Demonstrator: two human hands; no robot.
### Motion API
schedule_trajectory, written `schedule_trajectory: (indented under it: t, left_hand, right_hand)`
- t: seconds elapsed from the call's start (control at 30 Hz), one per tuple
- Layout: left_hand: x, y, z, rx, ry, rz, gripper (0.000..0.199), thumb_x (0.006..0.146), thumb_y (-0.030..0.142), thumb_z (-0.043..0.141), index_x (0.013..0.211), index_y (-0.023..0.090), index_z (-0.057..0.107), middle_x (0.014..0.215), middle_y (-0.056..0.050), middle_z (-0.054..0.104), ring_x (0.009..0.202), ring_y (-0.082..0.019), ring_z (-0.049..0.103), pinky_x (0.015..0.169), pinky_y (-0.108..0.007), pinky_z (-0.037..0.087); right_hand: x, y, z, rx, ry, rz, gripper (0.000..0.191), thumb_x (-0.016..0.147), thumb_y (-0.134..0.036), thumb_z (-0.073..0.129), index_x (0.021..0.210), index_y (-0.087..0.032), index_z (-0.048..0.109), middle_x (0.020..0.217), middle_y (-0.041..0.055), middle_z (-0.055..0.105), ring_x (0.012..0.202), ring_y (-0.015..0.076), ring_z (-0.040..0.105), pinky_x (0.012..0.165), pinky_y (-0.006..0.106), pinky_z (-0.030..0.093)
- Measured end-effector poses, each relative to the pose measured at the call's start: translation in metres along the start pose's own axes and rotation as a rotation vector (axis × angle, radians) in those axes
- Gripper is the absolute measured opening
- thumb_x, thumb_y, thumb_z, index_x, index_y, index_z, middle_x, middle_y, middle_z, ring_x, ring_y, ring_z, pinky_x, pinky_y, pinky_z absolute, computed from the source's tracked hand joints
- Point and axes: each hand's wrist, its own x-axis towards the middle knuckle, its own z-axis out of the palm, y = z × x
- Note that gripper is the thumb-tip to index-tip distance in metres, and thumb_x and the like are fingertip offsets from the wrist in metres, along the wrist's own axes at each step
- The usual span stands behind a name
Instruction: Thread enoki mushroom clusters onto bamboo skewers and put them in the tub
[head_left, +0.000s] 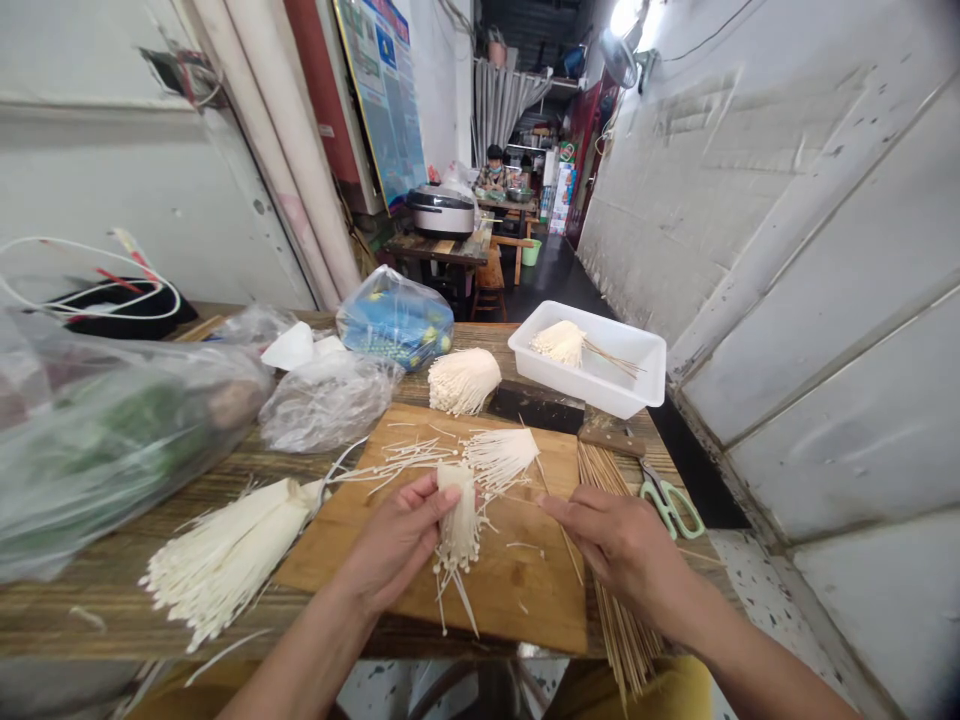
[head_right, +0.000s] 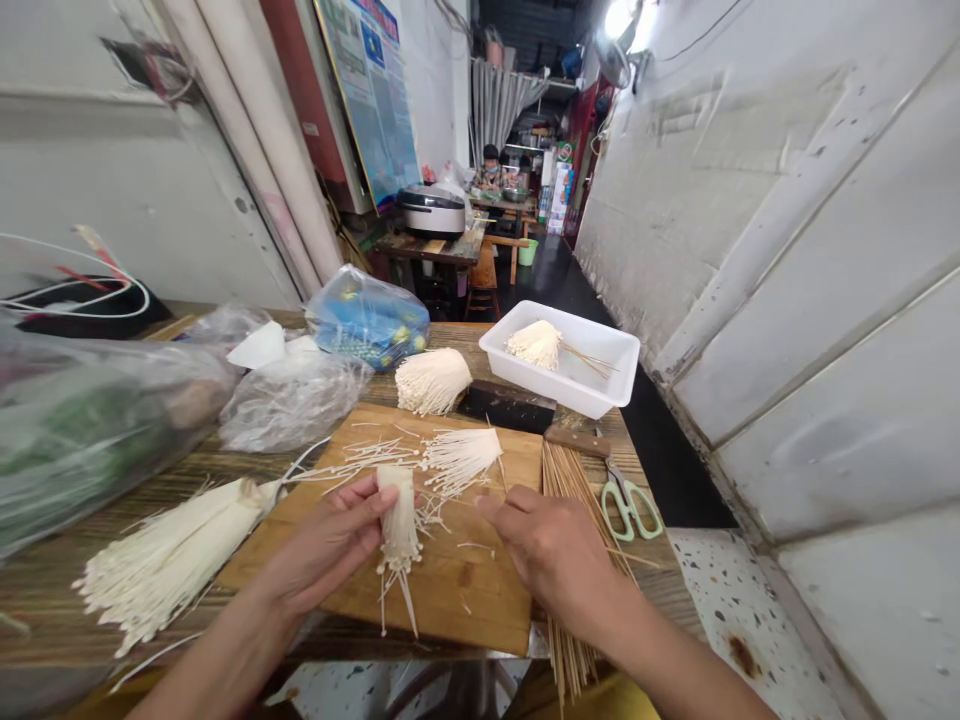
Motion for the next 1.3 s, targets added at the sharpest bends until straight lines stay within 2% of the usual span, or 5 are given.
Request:
schedule_trajectory:
  t: [0.4,0.77,1.03,1.17,1.3]
  left_hand:
    - [-0.008,0.004,0.006,0.109,-0.039,-0.031,0.028,0.057,0.028,0.084,0.079,0.014,0.075,0.072,-0.006,0.074,0.061,-0.013,0.063,0.061,-0.022,0.051]
    - [-0.008,0.001,0.007,0.132,-0.039,-0.039,0.033,0.056,0.032,0.085,0.083,0.015,0.077,0.075,-0.008,0.075,0.064,-0.014,0.064,0.063,-0.022,0.05]
    - [-0.008,-0.003,0.005,0.163,-0.043,-0.027,0.035,0.057,0.035,0.083,0.084,0.015,0.076,0.076,-0.006,0.075,0.062,-0.012,0.061,0.061,-0.022,0.047]
    - [-0.01,-0.003,0.006,0.236,-0.053,0.042,0.032,0.064,0.036,0.079,0.09,0.018,0.076,0.079,-0.004,0.075,0.065,-0.013,0.063,0.063,-0.023,0.048]
    - [-0.02,0.002,0.015,0.446,0.037,0.254,0.026,0.07,0.032,0.073,0.093,0.021,0.076,0.088,-0.003,0.076,0.077,-0.018,0.067,0.071,-0.026,0.051]
  right_hand:
    - [-0.001,0.004,-0.005,0.106,0.04,-0.061,0.032,0.097,-0.019,0.039,0.118,-0.022,0.062,0.076,0.0031,0.062,0.066,0.0117,0.057,0.058,0.022,0.043]
    - [0.004,0.003,-0.001,0.157,-0.007,-0.073,0.031,0.095,-0.017,0.042,0.12,-0.02,0.061,0.076,0.0032,0.059,0.065,0.0123,0.055,0.058,0.024,0.041]
    - [0.023,0.003,0.001,0.346,0.024,-0.14,0.03,0.094,-0.014,0.043,0.112,-0.019,0.066,0.067,0.0002,0.054,0.061,0.0104,0.05,0.055,0.021,0.036]
    - [0.028,0.009,0.006,0.442,0.051,-0.103,0.03,0.092,-0.012,0.047,0.111,-0.021,0.068,0.065,-0.0002,0.053,0.06,0.0107,0.049,0.055,0.021,0.036]
    - [0.026,0.015,0.012,0.556,0.098,-0.085,0.03,0.09,-0.012,0.052,0.11,-0.025,0.069,0.068,0.0001,0.057,0.061,0.0111,0.052,0.056,0.021,0.039]
